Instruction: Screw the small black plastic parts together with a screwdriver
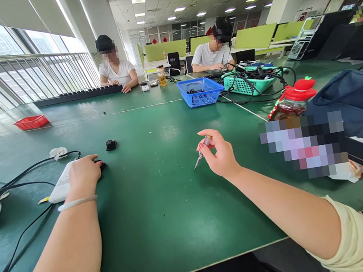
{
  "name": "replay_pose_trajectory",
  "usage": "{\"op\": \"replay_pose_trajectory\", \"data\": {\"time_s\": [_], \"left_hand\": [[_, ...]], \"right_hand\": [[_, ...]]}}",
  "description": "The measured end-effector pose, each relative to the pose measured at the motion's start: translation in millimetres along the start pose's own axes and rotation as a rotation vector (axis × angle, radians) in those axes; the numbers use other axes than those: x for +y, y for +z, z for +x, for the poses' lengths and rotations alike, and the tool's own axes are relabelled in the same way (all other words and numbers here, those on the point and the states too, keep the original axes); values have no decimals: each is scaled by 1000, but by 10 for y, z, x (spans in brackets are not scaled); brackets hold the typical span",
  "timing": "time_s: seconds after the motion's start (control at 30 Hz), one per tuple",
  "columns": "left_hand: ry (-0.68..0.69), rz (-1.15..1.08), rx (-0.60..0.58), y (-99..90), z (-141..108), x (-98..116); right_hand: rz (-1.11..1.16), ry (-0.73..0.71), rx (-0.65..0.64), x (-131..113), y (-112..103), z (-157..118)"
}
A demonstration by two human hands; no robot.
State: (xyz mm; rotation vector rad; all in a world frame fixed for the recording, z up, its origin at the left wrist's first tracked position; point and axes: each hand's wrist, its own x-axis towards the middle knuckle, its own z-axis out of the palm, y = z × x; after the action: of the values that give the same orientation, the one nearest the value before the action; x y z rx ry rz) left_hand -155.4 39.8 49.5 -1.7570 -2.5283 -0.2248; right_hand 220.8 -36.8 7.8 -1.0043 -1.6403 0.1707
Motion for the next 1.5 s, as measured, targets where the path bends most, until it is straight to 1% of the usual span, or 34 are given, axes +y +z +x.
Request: {"op": "replay_pose_trajectory", "data": {"time_s": [0.1, 0.13, 0.17, 0.23, 0.3, 0.33, 0.4, 0.47, 0.53, 0.63, 0.7, 0.8, 0.87, 1.03, 1.17, 1.37, 1.5], "left_hand": [[-8, 45, 132, -93, -49, 38], [-32, 73, 152, -129, -62, 50], [-70, 104, 136, -162, -71, 58], [-144, 162, 18, -203, -81, 65], [-158, 191, -111, -203, -83, 57], [-147, 195, -153, -189, -82, 51], [-111, 197, -178, -148, -76, 37], [-99, 197, -169, -112, -68, 29], [-96, 190, -149, -100, -62, 29], [-107, 178, -114, -130, -73, 43], [-116, 167, -21, -164, -94, 55], [-72, 101, 157, -183, -130, 75], [-22, 46, 192, -161, -141, 87], [50, -4, 137, -51, -112, 114], [37, 7, 49, 35, -58, 101], [32, -12, -32, 171, 36, 31], [12, -40, -62, 163, 42, 22]], "right_hand": [[2, 4, 2, -2, -1, 1], [3, 7, 3, -2, -2, 1], [6, 7, 4, 0, -2, 1], [9, 4, 6, 4, 0, -1], [7, 0, 1, 9, 3, -3], [6, 0, -1, 10, 5, -5], [5, 0, -5, 8, 8, -5], [4, -1, -3, 5, 8, -3], [0, -2, 3, 3, 7, 1], [-3, -2, 8, 6, 6, 3], [1, -1, 4, 10, 7, 1], [5, 5, -5, 13, 9, -4], [4, 11, -7, 11, 9, -5], [5, 7, 4, 1, 3, 5], [10, 13, 0, -6, -2, 11], [14, 29, -13, 14, 5, -6], [13, 35, -20, 22, 4, -7]]}}
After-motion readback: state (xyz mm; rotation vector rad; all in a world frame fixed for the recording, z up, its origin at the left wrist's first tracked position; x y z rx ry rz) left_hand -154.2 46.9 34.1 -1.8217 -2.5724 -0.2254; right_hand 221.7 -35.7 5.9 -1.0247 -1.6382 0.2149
